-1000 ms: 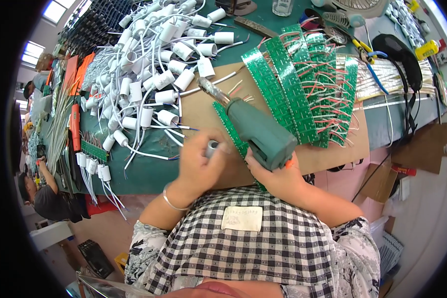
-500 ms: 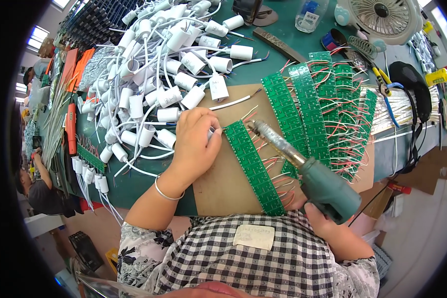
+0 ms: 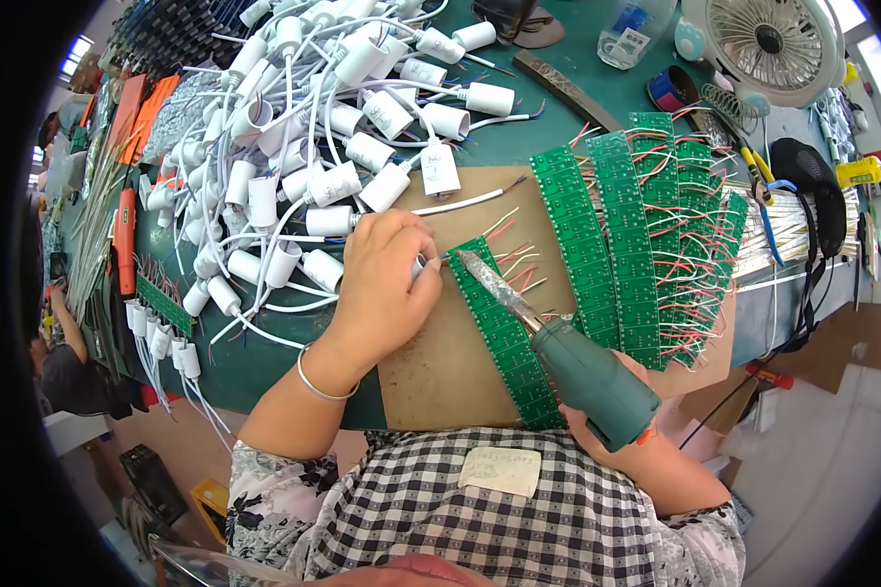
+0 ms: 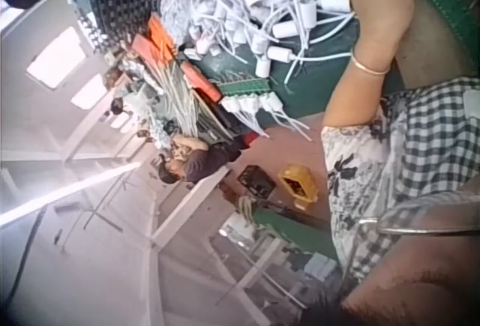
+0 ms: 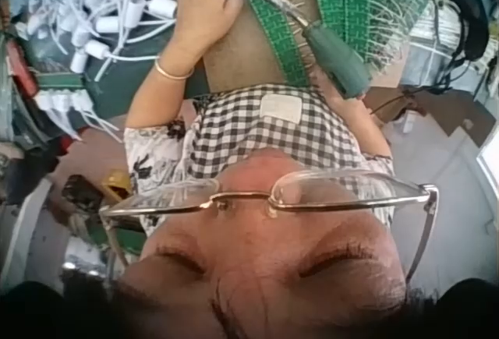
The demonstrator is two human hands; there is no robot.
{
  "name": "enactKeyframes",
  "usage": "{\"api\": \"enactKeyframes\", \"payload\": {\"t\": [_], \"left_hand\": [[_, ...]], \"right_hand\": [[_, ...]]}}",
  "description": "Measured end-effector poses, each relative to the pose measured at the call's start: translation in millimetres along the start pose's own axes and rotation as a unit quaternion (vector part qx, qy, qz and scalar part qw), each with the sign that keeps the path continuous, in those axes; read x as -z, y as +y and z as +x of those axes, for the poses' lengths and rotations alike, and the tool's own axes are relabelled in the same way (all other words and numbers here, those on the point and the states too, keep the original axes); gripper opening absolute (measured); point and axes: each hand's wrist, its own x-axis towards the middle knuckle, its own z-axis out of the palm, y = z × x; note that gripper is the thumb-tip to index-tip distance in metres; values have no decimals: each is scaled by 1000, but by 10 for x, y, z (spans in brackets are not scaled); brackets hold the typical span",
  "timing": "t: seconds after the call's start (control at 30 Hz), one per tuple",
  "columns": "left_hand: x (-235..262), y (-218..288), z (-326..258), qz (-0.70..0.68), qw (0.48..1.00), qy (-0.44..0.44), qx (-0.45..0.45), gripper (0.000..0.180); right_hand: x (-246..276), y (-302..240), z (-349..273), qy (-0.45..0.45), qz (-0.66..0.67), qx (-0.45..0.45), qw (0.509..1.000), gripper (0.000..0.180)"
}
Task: The person assembles electrical components and wires onto green circuit boards, then applies heat with a heat gun or solders them with a soldering iron.
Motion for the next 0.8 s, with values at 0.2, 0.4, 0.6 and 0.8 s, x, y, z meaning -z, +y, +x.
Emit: {"api": "enactKeyframes", "payload": {"t": [0.2, 0.4, 0.6, 0.8], "left_hand": [[5, 16, -9, 2, 1000, 0, -2, 10], [7, 32, -22, 6, 1000, 1, 7, 11], [-4, 47, -14, 11, 1000, 0, 6, 12], [2, 35, -19, 19, 1000, 9, 3, 13]], "right_hand": [[-52, 76, -116, 19, -112, 33, 993, 32], [-82, 101, -167, 0, -107, 16, 994, 39], [-73, 55, -164, 27, 28, -70, 997, 33], [-42, -40, -26, 31, -200, 109, 973, 30]]}}
